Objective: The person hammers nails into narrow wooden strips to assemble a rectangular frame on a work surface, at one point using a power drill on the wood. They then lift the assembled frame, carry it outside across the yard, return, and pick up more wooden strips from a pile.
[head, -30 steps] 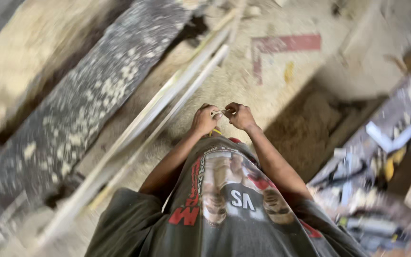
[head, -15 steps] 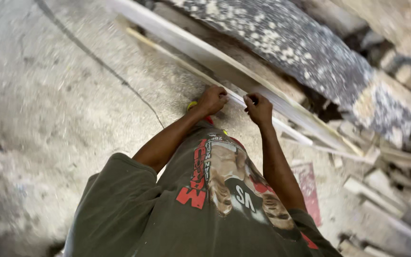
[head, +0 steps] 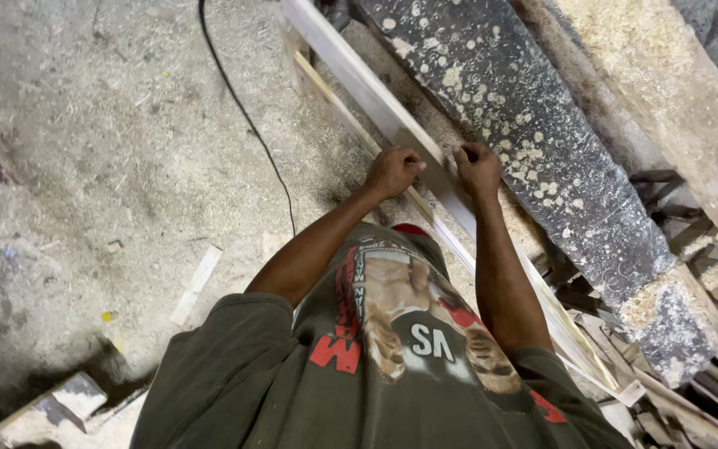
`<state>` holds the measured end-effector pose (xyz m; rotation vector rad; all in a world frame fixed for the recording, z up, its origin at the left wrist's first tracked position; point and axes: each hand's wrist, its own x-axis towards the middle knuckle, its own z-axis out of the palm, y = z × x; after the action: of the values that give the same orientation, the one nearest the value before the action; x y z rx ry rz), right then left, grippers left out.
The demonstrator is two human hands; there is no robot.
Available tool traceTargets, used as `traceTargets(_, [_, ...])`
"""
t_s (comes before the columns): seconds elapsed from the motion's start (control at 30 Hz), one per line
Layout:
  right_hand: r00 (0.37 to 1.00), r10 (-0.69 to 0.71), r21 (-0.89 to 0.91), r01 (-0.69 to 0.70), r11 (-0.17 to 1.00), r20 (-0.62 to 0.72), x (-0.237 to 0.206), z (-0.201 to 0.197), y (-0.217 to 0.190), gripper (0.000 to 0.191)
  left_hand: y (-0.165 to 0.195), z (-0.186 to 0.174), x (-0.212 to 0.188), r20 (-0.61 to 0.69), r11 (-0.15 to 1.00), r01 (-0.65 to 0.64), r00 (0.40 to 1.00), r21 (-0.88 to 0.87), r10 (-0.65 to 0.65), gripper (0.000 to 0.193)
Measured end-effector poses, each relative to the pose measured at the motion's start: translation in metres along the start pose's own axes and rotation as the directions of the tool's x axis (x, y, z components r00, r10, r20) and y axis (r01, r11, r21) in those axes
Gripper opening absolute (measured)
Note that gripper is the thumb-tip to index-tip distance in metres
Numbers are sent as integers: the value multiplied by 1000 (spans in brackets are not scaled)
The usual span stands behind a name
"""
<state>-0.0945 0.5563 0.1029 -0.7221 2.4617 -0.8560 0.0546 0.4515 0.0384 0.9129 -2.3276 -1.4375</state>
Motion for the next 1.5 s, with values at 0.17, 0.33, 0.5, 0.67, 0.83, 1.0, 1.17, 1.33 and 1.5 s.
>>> traceTargets(0.17, [938, 279, -56, -274, 960, 205, 27, -9, 39, 42, 12, 25, 42, 102, 998, 10, 995, 57, -16, 31])
traceTargets(0.33, [754, 192, -32, -221, 975, 628, 59, -10, 87, 46, 30, 70, 103, 151, 967, -171, 978, 189, 143, 37])
traceTargets(0.5, [539, 264, -147, -251, 957, 800, 86, -12, 124, 58, 32, 101, 169, 713, 811, -167, 595, 560, -370, 47])
traceTargets(0.67, [393, 345, -267, -240, 933, 852, 117, -9, 157, 70, 7, 142, 209, 846, 808, -273, 282, 522, -452, 57])
traceTargets(0.83, [442, 391, -302, -260, 917, 807, 132, -4, 182, 76, -20, 165, 215, 809, 747, -311, 207, 588, -551, 62])
traceTargets(1.0, [385, 425, -299, -345, 890, 819, 136, 0, 202, 66, -33, 167, 221, 719, 663, -315, 106, 679, -687, 63])
traceTargets(1.17, [265, 560, -404, -466, 787, 785, 121, -7, 222, 66, -50, 161, 233, 636, 576, -318, 129, 753, -761, 67])
traceTargets(1.33, [200, 625, -409, -601, 687, 755, 118, -11, 219, 65, -61, 145, 234, 669, 641, -271, 11, 718, -744, 70])
traceTargets(1.5, [159, 659, -378, -711, 593, 736, 110, -10, 202, 64, -53, 119, 227, 676, 597, -351, 175, 722, -715, 71])
